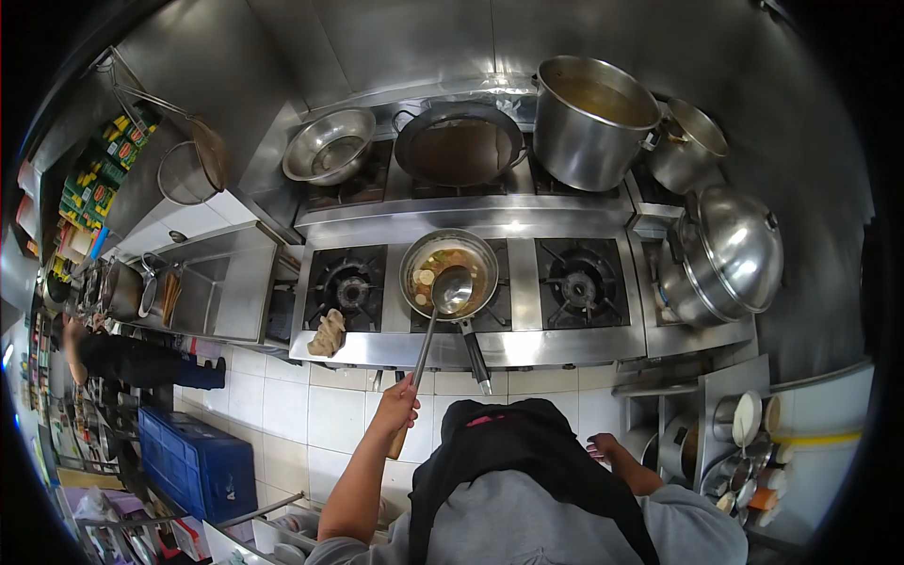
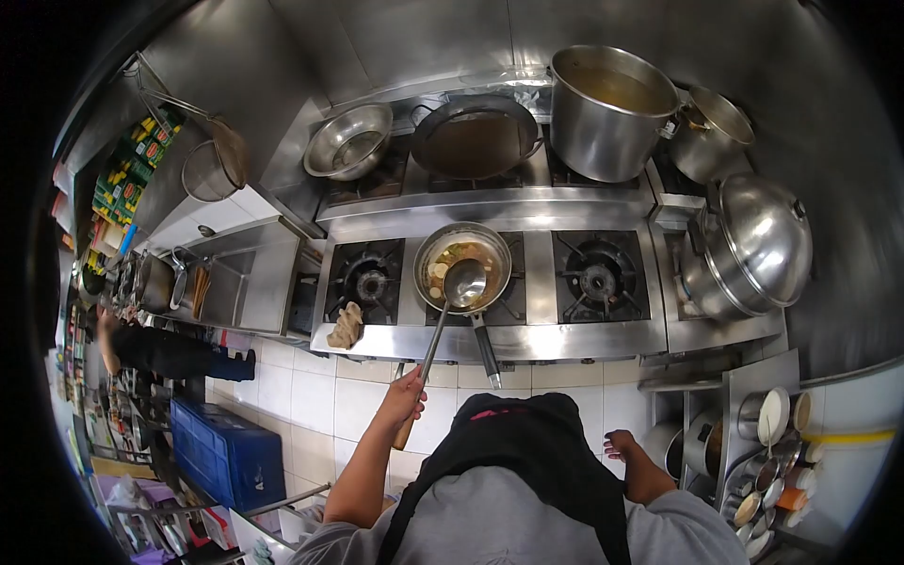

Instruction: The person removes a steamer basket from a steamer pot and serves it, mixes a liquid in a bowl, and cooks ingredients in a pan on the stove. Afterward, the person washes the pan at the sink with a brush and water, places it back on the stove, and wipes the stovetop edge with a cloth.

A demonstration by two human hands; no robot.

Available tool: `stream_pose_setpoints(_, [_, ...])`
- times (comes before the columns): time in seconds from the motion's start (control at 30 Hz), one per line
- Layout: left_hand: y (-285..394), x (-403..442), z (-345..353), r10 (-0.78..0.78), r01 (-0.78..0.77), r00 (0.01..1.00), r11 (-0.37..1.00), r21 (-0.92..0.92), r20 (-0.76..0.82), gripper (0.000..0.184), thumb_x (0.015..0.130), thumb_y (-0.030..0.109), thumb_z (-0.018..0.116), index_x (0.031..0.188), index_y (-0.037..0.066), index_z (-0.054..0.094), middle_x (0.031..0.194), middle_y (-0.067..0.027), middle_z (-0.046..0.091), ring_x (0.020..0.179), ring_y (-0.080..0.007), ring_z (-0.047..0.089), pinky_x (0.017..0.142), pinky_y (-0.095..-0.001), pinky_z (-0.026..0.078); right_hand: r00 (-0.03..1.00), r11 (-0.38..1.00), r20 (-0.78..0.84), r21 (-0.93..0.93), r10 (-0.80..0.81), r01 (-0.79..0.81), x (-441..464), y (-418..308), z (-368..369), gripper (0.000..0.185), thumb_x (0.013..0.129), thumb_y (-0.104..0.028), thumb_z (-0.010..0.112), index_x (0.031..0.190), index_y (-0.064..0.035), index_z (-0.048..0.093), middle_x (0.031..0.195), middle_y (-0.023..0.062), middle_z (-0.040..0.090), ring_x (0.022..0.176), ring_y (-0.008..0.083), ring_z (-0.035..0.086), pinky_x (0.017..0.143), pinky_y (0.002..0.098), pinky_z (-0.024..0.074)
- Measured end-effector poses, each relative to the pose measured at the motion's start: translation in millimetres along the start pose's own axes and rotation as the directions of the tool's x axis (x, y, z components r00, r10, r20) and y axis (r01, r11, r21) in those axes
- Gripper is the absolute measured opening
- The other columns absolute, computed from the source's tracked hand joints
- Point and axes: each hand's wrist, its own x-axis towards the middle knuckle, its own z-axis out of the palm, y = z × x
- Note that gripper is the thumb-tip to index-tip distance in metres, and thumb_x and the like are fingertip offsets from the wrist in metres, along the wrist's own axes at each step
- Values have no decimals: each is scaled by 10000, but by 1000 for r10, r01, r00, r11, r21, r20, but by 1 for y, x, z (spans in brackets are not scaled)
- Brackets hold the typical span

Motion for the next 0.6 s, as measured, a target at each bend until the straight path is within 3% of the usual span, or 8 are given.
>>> stream_pose_setpoints(0.33, [13,-1,-16,-26,26,1000,994,108,-1,473,1044,258,492,1510,190,447,780,-23,555,526,-95,488,439,-256,456,982,968,11,172,-188,184,-25,-37,18,208,940,-256,602,1104,-128,616,928,44,657,766,200,642,703,402,524])
stream_pose_setpoints(0.6, [22,0,-12,-18,26,999,969,248,-33,485,1036,247,474,1516,193,437,779,-28,562,524,-105,496,444,-269,472,978,960,5,187,-210,206,-27,-42,13,204,942,-260,602,1098,-131,622,926,41,653,770,197,640,705,403,523])
